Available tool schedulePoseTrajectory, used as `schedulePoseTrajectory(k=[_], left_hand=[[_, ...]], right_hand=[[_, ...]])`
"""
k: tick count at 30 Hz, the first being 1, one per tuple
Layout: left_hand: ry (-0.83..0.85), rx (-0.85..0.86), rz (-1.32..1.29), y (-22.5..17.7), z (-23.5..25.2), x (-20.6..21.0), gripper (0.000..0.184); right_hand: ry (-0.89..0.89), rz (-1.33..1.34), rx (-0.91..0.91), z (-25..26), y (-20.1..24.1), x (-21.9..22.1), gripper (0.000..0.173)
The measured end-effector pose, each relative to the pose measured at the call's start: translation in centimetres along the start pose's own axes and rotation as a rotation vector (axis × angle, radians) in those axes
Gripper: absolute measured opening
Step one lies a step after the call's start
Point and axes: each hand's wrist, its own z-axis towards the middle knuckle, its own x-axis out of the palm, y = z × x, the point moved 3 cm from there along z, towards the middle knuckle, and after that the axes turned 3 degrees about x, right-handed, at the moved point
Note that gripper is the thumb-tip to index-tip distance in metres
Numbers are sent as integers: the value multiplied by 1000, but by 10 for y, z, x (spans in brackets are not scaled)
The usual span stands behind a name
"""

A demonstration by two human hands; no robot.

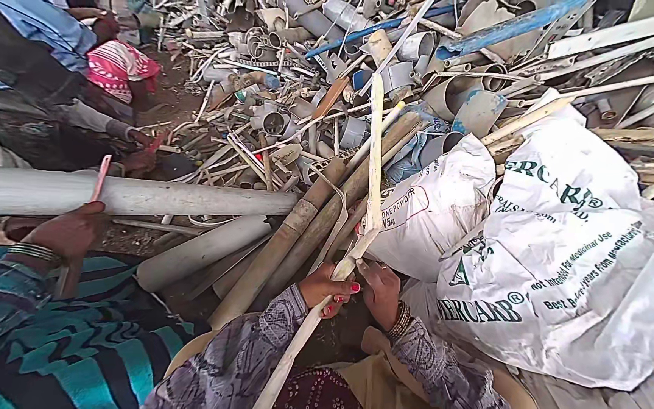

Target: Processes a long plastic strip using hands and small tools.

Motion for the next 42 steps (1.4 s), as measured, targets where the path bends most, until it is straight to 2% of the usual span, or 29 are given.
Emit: schedulePoseTrajectory(k=[2,5,9,10,13,14,17,18,21,24,28,30,34,38,40,42], left_hand=[[-36,-14,27,0,-1,-1,19],[-74,-60,116,1,-4,3,16],[-181,-115,455,-7,-3,5,11],[-209,-150,547,-9,-4,7,12],[-207,-239,712,-11,-5,14,18],[-197,-247,734,-11,-4,14,18],[-191,-239,748,-10,-3,10,19],[-191,-245,754,-10,-4,8,20],[-185,-290,767,-5,-4,12,23],[-181,-283,740,-6,-4,11,23],[-104,-249,615,4,-5,11,17],[-24,-241,546,11,-5,16,13],[146,-231,492,30,-4,20,10],[188,-272,568,29,-4,24,11],[193,-283,593,28,-4,24,15],[165,-263,543,28,-1,22,22]], right_hand=[[6,12,-27,-4,2,4,24],[19,11,185,3,-19,3,27],[92,-16,-53,7,2,-2,27],[103,-3,-20,8,-2,-1,27],[162,10,339,15,-29,-5,29],[169,-16,350,17,-28,-5,29],[184,-22,103,11,1,-3,29],[195,-18,77,10,3,-1,30],[205,-80,287,15,-24,-7,30],[-33,-91,322,30,-39,-21,37],[-254,215,538,39,-54,-33,47],[-300,357,664,44,-68,-37,52],[-142,458,676,53,-73,-45,49],[58,430,692,57,-72,-46,59],[83,480,748,57,-68,-46,57],[30,539,799,57,-62,-44,51]])
